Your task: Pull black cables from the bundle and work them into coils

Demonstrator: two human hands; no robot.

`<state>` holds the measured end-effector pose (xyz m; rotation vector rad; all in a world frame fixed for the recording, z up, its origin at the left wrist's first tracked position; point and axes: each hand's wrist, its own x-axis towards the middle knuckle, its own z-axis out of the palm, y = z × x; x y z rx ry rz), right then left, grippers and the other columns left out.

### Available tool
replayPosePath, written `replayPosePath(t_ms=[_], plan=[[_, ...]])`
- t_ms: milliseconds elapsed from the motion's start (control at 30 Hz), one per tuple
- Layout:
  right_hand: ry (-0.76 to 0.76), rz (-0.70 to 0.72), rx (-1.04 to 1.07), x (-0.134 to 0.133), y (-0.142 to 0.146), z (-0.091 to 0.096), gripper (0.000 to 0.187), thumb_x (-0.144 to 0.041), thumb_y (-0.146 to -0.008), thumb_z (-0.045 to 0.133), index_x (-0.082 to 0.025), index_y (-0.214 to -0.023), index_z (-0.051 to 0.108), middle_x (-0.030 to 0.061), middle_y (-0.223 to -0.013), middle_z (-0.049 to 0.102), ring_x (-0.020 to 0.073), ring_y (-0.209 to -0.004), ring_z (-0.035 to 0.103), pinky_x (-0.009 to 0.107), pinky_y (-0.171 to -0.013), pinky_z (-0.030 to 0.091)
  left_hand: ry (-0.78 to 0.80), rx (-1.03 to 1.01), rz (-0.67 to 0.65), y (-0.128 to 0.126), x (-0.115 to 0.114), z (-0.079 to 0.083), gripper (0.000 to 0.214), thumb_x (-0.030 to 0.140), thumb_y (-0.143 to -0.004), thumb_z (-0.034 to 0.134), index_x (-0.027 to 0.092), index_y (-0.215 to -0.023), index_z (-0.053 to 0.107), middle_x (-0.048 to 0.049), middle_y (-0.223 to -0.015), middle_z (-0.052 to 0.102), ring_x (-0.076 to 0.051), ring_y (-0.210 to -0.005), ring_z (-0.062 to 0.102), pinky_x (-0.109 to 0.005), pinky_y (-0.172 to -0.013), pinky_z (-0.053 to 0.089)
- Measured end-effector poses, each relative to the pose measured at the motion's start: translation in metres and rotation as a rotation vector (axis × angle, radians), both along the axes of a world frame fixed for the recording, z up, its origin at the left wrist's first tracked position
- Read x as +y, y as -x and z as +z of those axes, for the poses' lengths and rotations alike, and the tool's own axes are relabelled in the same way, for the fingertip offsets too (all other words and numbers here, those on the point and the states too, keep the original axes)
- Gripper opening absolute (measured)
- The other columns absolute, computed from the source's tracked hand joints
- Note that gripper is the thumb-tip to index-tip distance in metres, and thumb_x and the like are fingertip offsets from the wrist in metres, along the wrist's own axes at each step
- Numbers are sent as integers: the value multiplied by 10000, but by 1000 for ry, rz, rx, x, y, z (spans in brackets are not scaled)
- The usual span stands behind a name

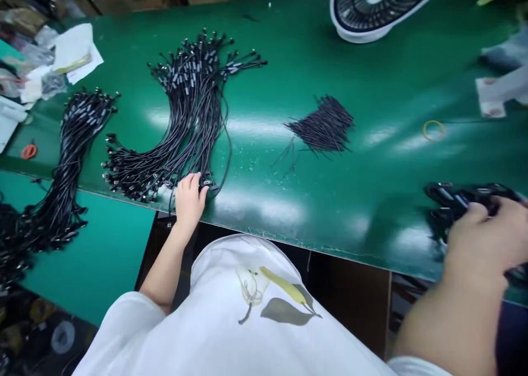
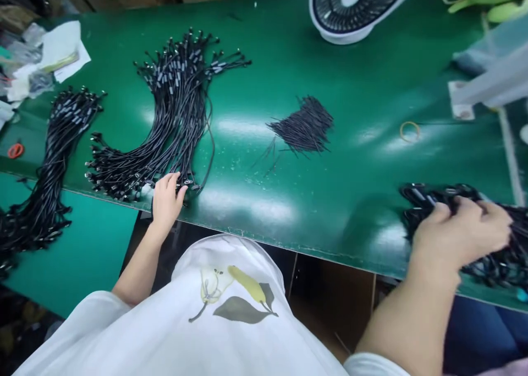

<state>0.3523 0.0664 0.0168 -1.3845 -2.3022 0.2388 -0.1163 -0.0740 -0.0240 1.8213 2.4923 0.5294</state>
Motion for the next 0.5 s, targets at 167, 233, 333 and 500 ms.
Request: replayPosePath(t_ms=[167,233,333,500], plan=[[16,-40,26,24,72,-49,385,-349,-969,350,-175,-943,692,156,-1006,685,244,-973,614,406,-868,477,21,-146,105,60,11,-6,459,389,-984,338,138,-1305,550,-176,-1296,590,-272,-1230,529,-431,-1051,405],[50,61,17,30,117,-62,338,-339,-948,409,-162,-947,696,154,-1038,694,249,-990,627,408,-885,489,75,-164,101,77,17,-10,438,371,-982,326,142,-1226,609,-166,-1223,635,-268,-1163,567,-430,-1026,417],[125,303,-44,31,182,-63,297,-299,-950,435,-164,-997,695,120,-1064,704,233,-993,641,395,-913,489,186,-80,2,86,19,-13,371,371,-944,416,142,-1054,687,-168,-1049,683,-293,-1004,604,-451,-953,436],[142,567,-149,19,276,-32,312,-268,-984,405,-164,-1100,676,118,-1122,681,215,-996,639,366,-885,478,47,-65,-24,80,16,-5,347,338,-946,389,170,-920,692,-138,-916,677,-270,-891,598,-408,-889,433]])
